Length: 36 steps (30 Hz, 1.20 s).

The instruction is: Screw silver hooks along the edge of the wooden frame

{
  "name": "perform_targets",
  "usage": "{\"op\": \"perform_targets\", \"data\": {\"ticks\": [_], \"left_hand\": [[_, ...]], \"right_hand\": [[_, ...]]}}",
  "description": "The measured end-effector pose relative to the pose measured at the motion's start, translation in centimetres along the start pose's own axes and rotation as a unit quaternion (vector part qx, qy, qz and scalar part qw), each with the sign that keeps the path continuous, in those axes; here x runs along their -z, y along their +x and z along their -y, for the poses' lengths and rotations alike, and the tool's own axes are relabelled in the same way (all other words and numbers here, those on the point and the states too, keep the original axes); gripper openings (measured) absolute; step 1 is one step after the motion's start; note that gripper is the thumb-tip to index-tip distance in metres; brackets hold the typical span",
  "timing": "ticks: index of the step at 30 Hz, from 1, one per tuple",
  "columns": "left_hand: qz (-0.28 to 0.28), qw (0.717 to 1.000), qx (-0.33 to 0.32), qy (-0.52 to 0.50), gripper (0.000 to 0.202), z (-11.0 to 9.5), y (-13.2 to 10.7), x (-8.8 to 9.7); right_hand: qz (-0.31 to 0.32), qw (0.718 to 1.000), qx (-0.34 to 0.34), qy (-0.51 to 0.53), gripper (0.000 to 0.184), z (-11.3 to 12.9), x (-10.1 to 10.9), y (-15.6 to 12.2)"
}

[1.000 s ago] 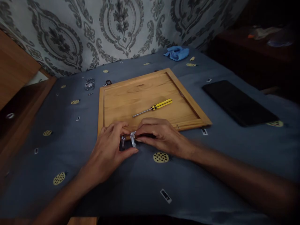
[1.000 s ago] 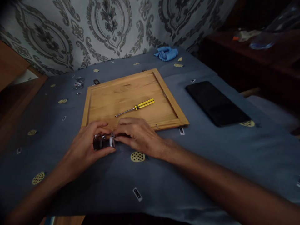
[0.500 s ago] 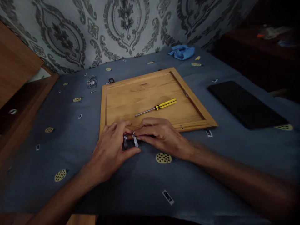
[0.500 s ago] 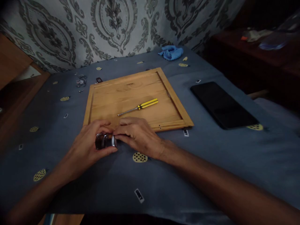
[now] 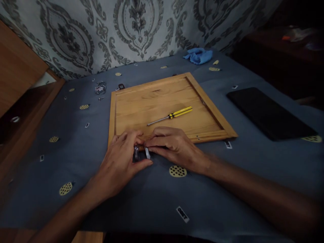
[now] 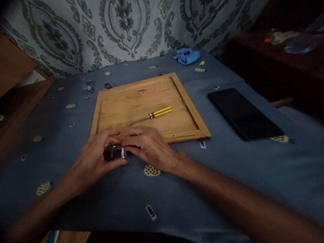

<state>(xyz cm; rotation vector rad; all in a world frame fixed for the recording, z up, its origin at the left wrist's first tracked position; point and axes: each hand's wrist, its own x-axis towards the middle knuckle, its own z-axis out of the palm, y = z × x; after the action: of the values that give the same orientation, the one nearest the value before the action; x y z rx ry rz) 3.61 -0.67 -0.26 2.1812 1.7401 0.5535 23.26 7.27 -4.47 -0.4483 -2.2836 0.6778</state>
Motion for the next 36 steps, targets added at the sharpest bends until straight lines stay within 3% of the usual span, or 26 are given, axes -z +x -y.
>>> {"op": "perform_targets", "data": {"ticks": [7,12,16,19,21,24,26,31,36], "left_hand": [[0.001,1.000,0.001,0.003,0.059,0.0,0.0,0.0],[-0.003,1.000,-0.006,-0.009,0.061,0.0,0.0,0.0],[-0.002,1.000,-0.006,0.000,0.055,0.0,0.0,0.0],[-0.003,1.000,-0.003,-0.002,0.056,0.0,0.0,0.0],[-0.002,1.000,-0.001,-0.007,0.055,0.0,0.0,0.0],[-0.005,1.000,0.001,-0.007,0.053,0.1,-0.1,-0.1],[-0.011,1.000,-0.007,-0.009,0.053,0.2,-0.2,-0.3],[-0.007,1.000,-0.012,-0.021,0.050,0.3,-0.2,-0.4],[0.001,1.000,-0.007,-0.014,0.048,0.1,0.0,-0.1]], "right_hand": [[0.007,1.000,-0.022,0.008,0.015,0.2,0.1,0.0],[0.037,0.994,-0.064,0.085,0.018,0.2,1.6,0.2],[0.023,0.993,-0.070,0.097,0.012,-0.2,2.9,0.1],[0.027,0.998,-0.052,0.021,0.013,-0.5,3.9,0.0],[0.027,0.995,-0.047,-0.085,0.019,-0.8,4.8,0.0],[0.026,0.963,-0.063,-0.259,0.024,-1.7,6.6,0.1],[0.053,0.941,-0.091,-0.322,0.023,-2.6,7.8,0.1],[0.140,0.932,-0.168,-0.288,0.025,-4.2,9.7,-0.2],[0.128,0.940,-0.211,-0.236,0.023,-4.3,10.5,-0.4]]}}
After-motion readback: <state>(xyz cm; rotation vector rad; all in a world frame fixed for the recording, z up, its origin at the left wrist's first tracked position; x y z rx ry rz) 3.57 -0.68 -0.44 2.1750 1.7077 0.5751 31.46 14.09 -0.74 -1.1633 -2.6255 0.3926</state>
